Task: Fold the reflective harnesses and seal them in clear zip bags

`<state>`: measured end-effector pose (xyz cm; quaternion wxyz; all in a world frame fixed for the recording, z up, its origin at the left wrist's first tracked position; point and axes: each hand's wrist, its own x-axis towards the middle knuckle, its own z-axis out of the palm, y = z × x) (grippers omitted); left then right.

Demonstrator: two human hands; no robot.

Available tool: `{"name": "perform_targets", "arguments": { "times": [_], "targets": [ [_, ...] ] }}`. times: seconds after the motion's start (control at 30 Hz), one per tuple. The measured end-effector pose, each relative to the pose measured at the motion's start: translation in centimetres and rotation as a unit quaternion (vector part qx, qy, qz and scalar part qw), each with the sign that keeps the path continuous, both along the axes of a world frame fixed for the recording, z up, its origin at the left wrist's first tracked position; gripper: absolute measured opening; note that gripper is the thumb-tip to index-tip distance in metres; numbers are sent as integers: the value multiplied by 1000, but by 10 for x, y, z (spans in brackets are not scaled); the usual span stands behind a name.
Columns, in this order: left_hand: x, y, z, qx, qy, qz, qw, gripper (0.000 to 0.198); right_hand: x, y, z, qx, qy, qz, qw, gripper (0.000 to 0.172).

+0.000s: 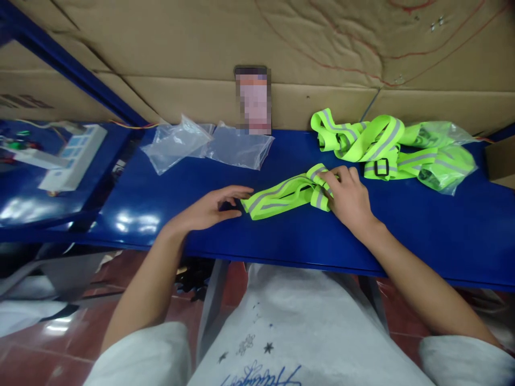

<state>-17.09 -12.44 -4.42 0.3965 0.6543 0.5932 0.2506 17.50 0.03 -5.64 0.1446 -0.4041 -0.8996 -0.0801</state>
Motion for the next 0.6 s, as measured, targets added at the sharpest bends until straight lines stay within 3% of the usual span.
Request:
{"name": "perform_targets", "arguments": {
  "times": [0.1, 0.27, 0.33, 0.5, 0.6],
  "targets": [
    [2, 1, 5, -3, 44, -30, 999, 35, 2, 1, 1, 8, 2, 1, 1000, 48],
    [0, 3, 14, -45, -73, -67, 994, 34, 3, 0, 2, 16, -3, 4, 1000, 49],
    [1, 4, 15, -54, -71, -70, 994, 35, 2, 0, 2, 20, -5, 4, 1000, 46],
    [20, 5, 9, 48, 140, -15, 989, 47, 2, -2, 1, 28, -17, 5, 999, 44],
    [31, 1, 8, 48, 197, -16, 979, 47, 2, -1, 0, 17, -20, 2, 1000, 45]
  ]
}}
